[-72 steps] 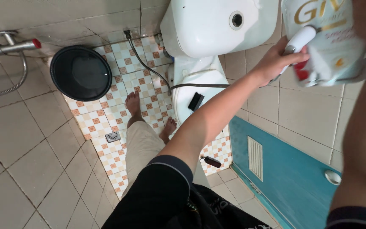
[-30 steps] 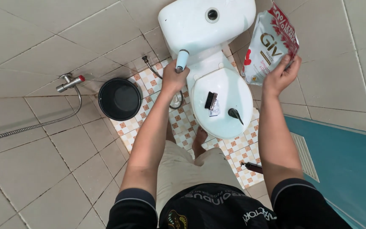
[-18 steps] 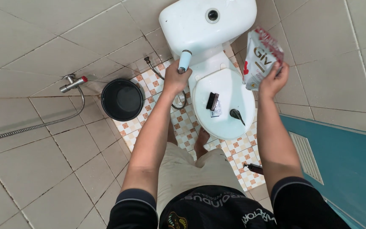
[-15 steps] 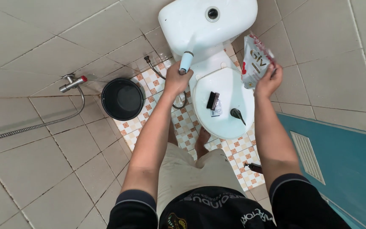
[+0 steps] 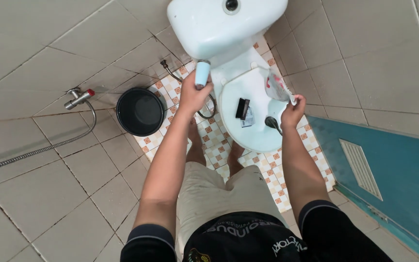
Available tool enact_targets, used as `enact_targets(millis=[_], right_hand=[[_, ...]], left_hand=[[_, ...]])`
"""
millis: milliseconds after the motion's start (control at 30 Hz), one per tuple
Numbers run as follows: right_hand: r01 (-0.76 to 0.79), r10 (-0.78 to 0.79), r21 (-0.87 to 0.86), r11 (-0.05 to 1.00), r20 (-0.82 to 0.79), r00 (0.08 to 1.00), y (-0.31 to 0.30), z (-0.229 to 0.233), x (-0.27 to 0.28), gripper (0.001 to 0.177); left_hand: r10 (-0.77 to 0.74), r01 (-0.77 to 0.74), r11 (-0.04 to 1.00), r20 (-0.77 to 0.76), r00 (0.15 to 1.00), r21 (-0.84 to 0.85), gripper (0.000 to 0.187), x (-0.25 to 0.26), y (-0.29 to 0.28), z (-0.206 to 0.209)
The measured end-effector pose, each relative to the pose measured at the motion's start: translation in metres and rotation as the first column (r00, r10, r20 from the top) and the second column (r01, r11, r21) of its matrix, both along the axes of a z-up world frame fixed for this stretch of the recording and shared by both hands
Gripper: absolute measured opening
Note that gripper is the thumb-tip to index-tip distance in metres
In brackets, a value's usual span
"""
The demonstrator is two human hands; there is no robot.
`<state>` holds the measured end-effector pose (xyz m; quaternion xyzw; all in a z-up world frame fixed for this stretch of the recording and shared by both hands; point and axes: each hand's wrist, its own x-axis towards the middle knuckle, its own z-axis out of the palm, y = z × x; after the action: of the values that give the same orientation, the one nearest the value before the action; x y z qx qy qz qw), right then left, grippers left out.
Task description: Cleaning the exterior and interior of a toilet bowl using cleaning solution, a sponge, and a brush.
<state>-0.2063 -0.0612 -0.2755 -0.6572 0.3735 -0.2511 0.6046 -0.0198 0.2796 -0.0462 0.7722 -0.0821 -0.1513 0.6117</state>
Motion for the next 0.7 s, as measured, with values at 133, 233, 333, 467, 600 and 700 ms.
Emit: enact_targets(millis=[133,233,333,467,600,700], right_hand=[[-0.18,0.171,-0.17,0.969,-0.063,0.983,-0.031,-0.014,-0.015,0.024],[-0.25,0.192,-0.234,0.939,-0.244,0.951,-0.034,0.02,-0.021,0.027],[-0.326,0.237,-0.254,0.911,-0.325,0.915,-0.027,0.058,-0.024,0.041],[-0.404,0.311,-0.275,0.872,-0.326,0.893,-0.02,0.086,-0.034,0.053],[-0.426,0.318,-0.319,0.847,-0.338,0.886,-0.017,0.105,-0.026,0.061],[-0.418,0.298,-0.324,0.849,-0.359,0.884,-0.013,0.127,-0.013,0.064]], left_hand=[[0.029,-0.03,0.999,-0.037,0.999,-0.037,0.018,-0.018,0.012,-0.023],[0.052,-0.076,0.989,-0.182,0.982,-0.125,0.017,-0.032,0.019,-0.02],[0.021,-0.031,0.998,-0.16,0.987,-0.063,0.015,-0.04,0.027,-0.029],[-0.034,0.033,0.998,-0.026,0.999,-0.051,0.015,-0.051,0.03,-0.035],[-0.104,0.105,0.994,-0.028,0.994,0.017,0.016,-0.048,0.024,-0.027],[-0.117,0.117,0.993,-0.034,0.993,0.018,0.015,-0.049,0.02,-0.029]])
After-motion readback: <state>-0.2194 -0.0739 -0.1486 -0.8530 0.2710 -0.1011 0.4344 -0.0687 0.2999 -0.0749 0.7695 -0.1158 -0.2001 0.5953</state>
